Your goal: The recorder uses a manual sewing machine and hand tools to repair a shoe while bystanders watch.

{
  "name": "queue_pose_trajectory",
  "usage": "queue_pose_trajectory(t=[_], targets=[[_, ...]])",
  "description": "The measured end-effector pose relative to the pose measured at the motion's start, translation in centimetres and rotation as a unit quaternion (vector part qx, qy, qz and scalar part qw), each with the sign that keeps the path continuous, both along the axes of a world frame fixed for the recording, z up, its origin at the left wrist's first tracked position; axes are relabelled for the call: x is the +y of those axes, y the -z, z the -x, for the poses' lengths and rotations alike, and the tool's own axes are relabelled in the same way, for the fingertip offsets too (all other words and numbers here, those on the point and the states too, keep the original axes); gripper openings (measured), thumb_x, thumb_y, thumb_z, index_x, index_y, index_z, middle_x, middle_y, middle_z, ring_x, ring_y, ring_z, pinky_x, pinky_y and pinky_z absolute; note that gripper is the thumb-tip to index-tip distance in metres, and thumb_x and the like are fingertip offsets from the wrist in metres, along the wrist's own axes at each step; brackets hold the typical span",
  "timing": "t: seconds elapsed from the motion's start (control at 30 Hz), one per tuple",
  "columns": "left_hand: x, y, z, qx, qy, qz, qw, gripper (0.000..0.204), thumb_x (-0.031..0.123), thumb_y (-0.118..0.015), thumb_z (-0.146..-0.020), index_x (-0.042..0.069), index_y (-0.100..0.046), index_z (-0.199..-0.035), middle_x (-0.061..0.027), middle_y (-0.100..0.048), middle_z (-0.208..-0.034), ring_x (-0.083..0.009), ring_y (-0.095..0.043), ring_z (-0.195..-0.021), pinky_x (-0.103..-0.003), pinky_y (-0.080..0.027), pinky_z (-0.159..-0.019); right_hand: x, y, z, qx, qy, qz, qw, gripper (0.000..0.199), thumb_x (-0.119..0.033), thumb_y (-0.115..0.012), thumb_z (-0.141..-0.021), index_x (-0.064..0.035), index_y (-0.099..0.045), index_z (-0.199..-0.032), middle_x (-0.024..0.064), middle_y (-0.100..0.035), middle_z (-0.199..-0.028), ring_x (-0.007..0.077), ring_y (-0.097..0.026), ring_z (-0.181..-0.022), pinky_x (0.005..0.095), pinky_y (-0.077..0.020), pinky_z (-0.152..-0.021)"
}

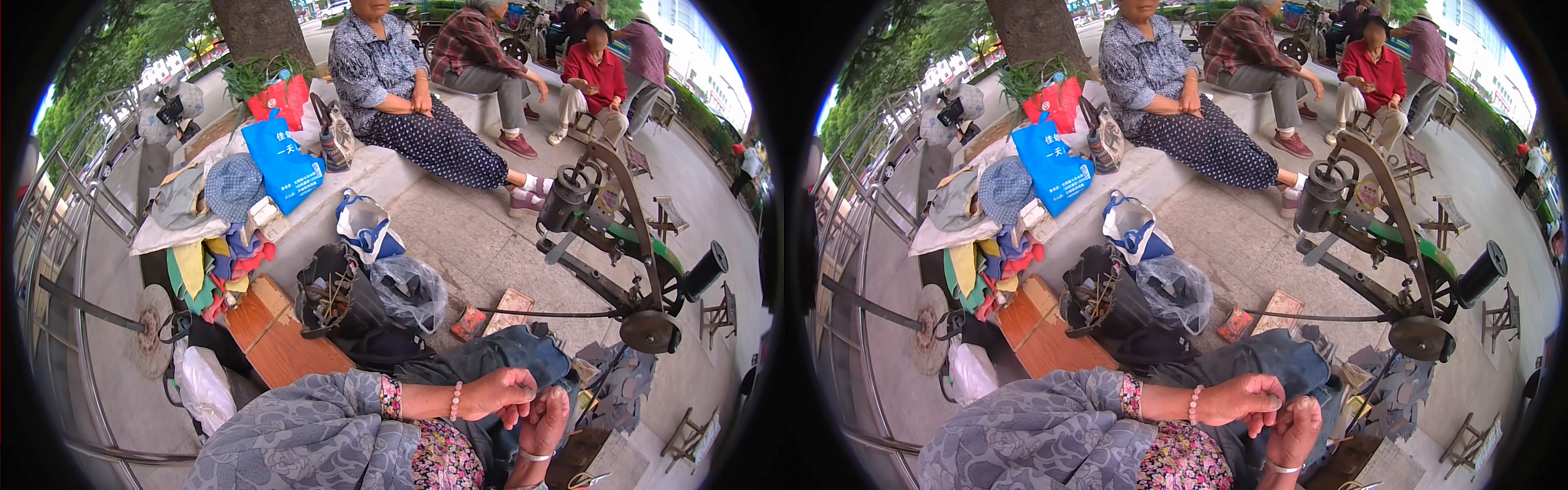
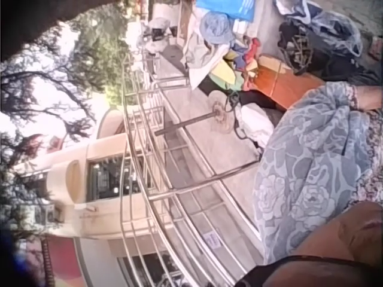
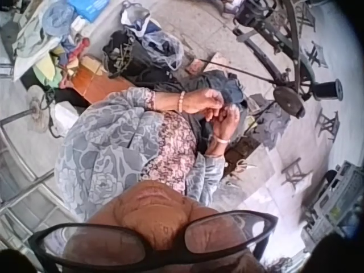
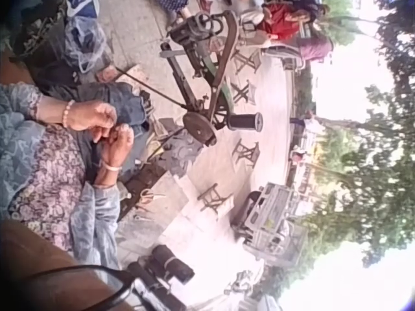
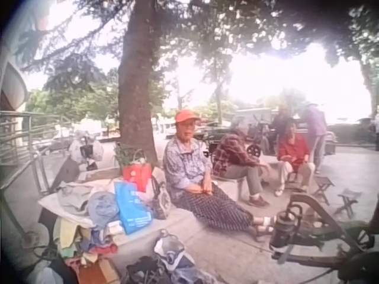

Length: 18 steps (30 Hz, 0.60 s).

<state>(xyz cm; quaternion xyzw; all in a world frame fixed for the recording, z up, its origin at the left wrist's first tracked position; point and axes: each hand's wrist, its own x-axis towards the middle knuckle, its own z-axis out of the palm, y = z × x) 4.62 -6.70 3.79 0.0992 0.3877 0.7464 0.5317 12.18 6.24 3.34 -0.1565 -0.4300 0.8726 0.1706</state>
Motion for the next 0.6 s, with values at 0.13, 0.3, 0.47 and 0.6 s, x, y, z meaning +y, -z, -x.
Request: queue_pose_trajectory(t=[0.13,0.3,0.47,0.6], targets=[[-0.1,-0.3,0.3,-0.022,0.0,0.006,1.0,0.024,0.015,-0.051,-0.09,-0.002,-0.05,-0.108,-0.0086,-0.058,-0.075,-0.015,-0.059,-0.053,-0.024,-0.047,-0.049,-0.2,0.1,0.0,0.001,-0.007,0.027,1.0,0.025,-0.02,-0.058,-0.089,-0.0092,-0.048,-0.07,-0.0024,-0.044,-0.057,0.0041,-0.03,-0.042,0.0204,-0.0215,-0.038],[-0.3,-0.3,0.5,-0.008,0.049,0.022,0.999,0.026,0.018,-0.055,-0.089,-0.002,-0.052,-0.104,-0.0093,-0.059,-0.076,-0.0161,-0.061,-0.056,-0.024,-0.05,-0.052,0.0,-0.5,0.0,-0.003,-0.009,0.012,1.0,0.028,-0.022,-0.062,-0.087,-0.0105,-0.045,-0.067,-0.0028,-0.042,-0.055,0.0041,-0.03,-0.043,0.0206,-0.023,-0.039],[0.2,-0.4,0.6,0.024,0.102,0.008,0.994,0.026,0.019,-0.058,-0.088,-0.002,-0.054,-0.103,-0.0096,-0.06,-0.077,-0.0152,-0.061,-0.058,-0.025,-0.051,-0.055,0.4,-0.4,-0.1,-0.023,0.036,-0.028,0.999,0.03,-0.021,-0.062,-0.086,-0.0116,-0.043,-0.065,-0.0033,-0.042,-0.054,0.004,-0.031,-0.044,0.0199,-0.0236,-0.04],[0.6,-0.4,0.9,0.057,0.111,0.026,0.992,0.025,0.016,-0.057,-0.088,-0.004,-0.055,-0.103,-0.0096,-0.06,-0.079,-0.0153,-0.061,-0.06,-0.025,-0.052,-0.057,0.5,-0.5,-0.3,-0.047,0.046,-0.014,0.998,0.026,-0.01,-0.058,-0.085,-0.0113,-0.043,-0.063,-0.0021,-0.043,-0.056,0.0058,-0.036,-0.045,0.0214,-0.0296,-0.04]])
